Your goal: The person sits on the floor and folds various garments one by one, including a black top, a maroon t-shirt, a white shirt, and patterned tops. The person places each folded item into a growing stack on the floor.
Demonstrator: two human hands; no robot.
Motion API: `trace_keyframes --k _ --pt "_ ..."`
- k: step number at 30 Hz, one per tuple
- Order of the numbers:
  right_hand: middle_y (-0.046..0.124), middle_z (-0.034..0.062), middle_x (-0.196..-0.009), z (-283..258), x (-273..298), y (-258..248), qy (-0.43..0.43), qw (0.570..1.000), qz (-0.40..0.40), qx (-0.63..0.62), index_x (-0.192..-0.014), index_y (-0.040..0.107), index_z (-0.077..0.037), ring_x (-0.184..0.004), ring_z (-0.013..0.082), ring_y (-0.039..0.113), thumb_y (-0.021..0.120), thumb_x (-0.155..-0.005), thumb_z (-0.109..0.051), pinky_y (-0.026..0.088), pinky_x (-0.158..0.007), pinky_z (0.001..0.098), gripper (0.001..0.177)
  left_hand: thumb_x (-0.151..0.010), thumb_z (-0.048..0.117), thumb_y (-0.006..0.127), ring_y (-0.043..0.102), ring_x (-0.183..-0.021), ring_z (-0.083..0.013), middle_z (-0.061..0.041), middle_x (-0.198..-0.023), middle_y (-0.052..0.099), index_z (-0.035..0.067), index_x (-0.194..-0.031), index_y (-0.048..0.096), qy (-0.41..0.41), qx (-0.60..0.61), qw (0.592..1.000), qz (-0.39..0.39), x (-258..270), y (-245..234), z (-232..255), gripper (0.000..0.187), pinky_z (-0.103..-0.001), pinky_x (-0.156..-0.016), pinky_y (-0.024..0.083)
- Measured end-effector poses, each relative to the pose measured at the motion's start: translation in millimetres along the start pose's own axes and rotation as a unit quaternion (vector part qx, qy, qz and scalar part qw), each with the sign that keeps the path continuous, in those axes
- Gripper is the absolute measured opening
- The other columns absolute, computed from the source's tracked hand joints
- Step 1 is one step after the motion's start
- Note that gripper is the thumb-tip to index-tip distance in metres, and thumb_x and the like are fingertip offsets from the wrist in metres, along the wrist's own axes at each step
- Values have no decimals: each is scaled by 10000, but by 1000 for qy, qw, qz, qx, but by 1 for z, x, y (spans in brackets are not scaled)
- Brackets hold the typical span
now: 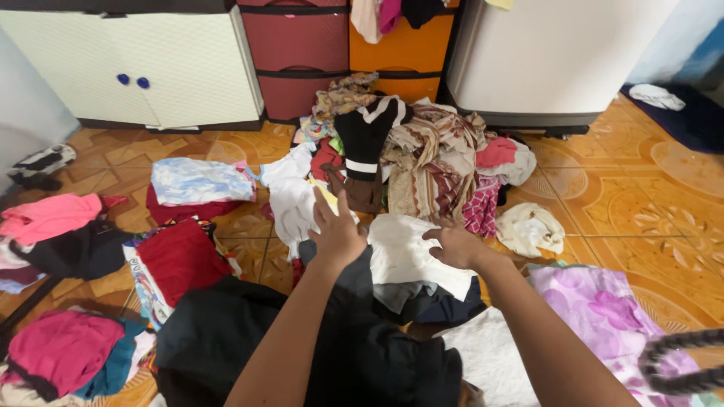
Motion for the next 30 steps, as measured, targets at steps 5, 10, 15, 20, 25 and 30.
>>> trace_keyframes --k 5,10,15,20,25,30 --pt "339 227 -1571 -16 -17 6 28 999 -18 23 -1350 651 -169 -1465 437 268 698 -843 -245 236 -1197 494 515 -842 278 773 86 -1540 -479 -255 -1657 -167 194 -1608 185 -34 38 999 15 -45 14 -66 969 -779 -1050 326" --pt "465 246 -1477 -45 -61 12 -8 996 -20 88 -1311 659 -125 -1467 414 348 666 -849 -201 216 -1271 497 469 -828 270 785 68 -1526 -492 -236 -1656 -201 270 -1591 260 -50 75 996 -15 -79 34 -133 926 -767 -1058 320" --pt "411 241 -1521 -72 -121 30 50 995 -37 84 -1291 667 -145 -1449 433 332 650 -816 -172 332 -1180 484 476 -845 240 774 70 -1534 -461 -211 -1661 -197 320 -1577 313 -35 14 996 -77 -113 48 -174 868 -761 -1067 320" --pt "382 237 -1533 -99 -171 56 62 990 -60 107 -1305 656 -163 -1459 424 308 604 -833 -174 353 -1149 500 475 -809 216 789 55 -1548 -455 -154 -1692 -146 368 -1554 357 -6 8 996 -89 -148 73 -200 874 -759 -1098 299" --pt "362 243 -1561 -104 -208 82 75 984 -88 138 -1345 619 -148 -1493 404 313 541 -874 -161 390 -1142 490 477 -832 229 796 -36 -1558 -482 -99 -1707 -104 389 -1559 307 24 -103 982 -154 -175 117 -235 890 -798 -1097 215" --pt "258 272 -1597 -71 -247 104 118 989 -47 70 -1449 498 -115 -1466 435 320 605 -875 -248 380 -1142 495 599 -890 192 718 143 -1497 -515 -128 -1680 104 462 -1603 228 51 -166 969 -173 -185 163 -270 907 -783 -1080 230"
Point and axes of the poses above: each hand's wrist, its own x-axis away from the middle knuckle, its own y-axis out of the palm, z = x × y, the point moved 4 cm from there along -x, towards the middle knuckle
